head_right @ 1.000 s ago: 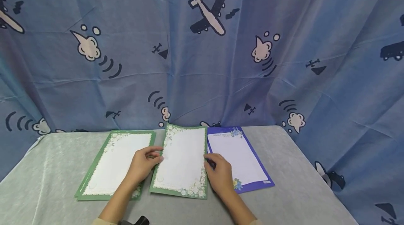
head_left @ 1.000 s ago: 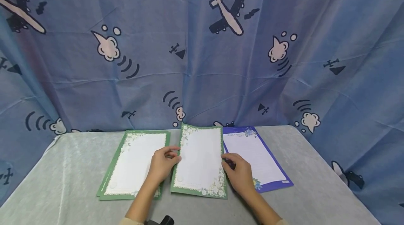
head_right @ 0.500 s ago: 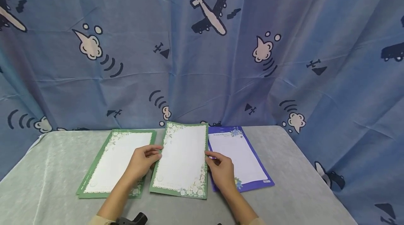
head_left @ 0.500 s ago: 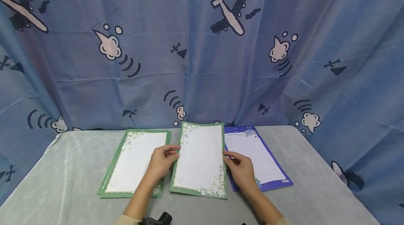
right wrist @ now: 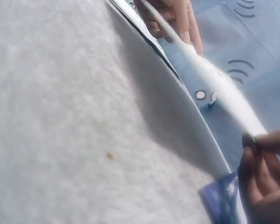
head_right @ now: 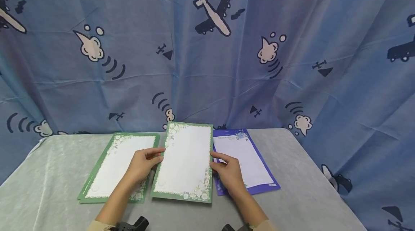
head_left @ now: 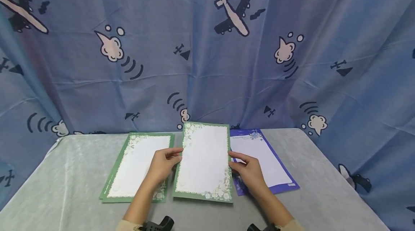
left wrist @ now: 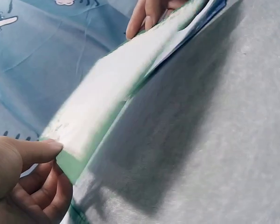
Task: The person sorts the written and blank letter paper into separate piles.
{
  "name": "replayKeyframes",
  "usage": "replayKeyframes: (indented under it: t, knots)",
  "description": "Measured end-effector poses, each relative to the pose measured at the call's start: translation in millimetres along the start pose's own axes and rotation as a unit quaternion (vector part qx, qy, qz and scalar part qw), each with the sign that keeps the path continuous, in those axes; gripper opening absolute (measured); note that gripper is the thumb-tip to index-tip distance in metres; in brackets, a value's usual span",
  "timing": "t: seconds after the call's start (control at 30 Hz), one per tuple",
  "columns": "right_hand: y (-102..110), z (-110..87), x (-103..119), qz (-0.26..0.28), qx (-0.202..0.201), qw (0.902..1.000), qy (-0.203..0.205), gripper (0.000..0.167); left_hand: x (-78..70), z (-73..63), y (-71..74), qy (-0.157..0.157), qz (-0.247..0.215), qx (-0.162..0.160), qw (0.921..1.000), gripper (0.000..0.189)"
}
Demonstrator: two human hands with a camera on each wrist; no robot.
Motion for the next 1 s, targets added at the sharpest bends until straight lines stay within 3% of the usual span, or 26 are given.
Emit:
replayKeyframes:
  t: [0.43,0.63,1.0]
  knots:
    - [8,2.6,6,0.004,0.034,0.9992,-0.023,0.042,-7.7,-0.7,5.4,0.016,-0.058,0.012,0.9981,0.027]
    - [11,3.0,13,0.016,0.044,0.9989,-0.001,0.044,-13.4,-2.9,9.8,0.020,-0.074,0.009,0.9970,0.028]
    - [-5,3.3,30,0.044,0.115,0.9924,-0.005,0.051,-18.0,-16.1,38.8,0.019,-0.059,0.019,0.9979,0.034]
Point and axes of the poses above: each hand's wrist, its own z-axis towards the middle knuckle, its own y-axis out of the back of the hand, x = y × z, the point moved 1 cm from there along z, towards the middle knuckle, and after that the axes turned 2 degrees about -y, right-handed, at the moved point
